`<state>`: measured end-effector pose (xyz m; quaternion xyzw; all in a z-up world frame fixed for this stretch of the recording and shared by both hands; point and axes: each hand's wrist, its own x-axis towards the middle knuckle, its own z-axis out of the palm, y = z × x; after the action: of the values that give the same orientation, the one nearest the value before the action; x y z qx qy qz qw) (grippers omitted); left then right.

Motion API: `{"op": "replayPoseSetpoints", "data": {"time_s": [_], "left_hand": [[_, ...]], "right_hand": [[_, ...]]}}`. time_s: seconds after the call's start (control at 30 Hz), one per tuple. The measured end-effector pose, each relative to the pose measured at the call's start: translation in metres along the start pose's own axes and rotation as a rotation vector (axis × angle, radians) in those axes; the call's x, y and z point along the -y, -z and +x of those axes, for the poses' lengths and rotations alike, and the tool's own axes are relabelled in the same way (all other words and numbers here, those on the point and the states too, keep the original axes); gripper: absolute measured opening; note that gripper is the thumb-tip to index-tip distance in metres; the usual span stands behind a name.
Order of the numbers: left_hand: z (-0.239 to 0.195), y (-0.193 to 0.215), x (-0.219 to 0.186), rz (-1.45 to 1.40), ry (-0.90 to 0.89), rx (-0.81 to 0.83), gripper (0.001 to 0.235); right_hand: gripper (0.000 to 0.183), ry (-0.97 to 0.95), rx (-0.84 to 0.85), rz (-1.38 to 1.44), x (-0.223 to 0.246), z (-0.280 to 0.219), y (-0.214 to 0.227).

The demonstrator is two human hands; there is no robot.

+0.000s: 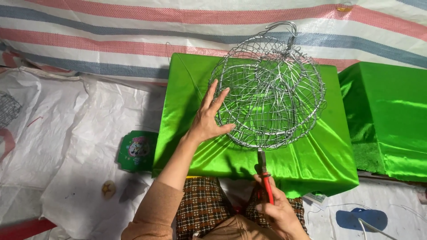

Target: Shaping a wire cage by bending and cutting metal wires using hands and pliers.

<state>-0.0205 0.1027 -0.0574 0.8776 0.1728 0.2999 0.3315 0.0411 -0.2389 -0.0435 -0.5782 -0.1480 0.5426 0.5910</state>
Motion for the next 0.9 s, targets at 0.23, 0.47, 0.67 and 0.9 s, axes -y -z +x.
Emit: {"op": "replayPoseSetpoints", "data": {"time_s": [0.23, 0.47, 0.67, 0.9], "left_hand": [[0.002, 0.005, -0.003, 0.012, 0.055, 0.043, 0.116], [0.0, 0.014, -0.008, 0.075, 0.072, 0.078, 0.105], [-0.004, 0.005, -0.016, 0.158, -0.042, -0.029, 0.12], [0.0, 0.003, -0.045, 0.356, -0.072, 0.086, 0.13]], "right_hand": [[0.092, -0.113, -0.002, 0.226, 0.007, -0.007, -0.007], [0.093, 0.085, -0.087, -0.069, 0.001, -0.005, -0.003], [0.079, 0.303, -0.145, -0.345, 0.013, -0.005, 0.014], [0.047, 0.571, -0.256, -0.682, 0.048, -0.009, 0.024]]}}
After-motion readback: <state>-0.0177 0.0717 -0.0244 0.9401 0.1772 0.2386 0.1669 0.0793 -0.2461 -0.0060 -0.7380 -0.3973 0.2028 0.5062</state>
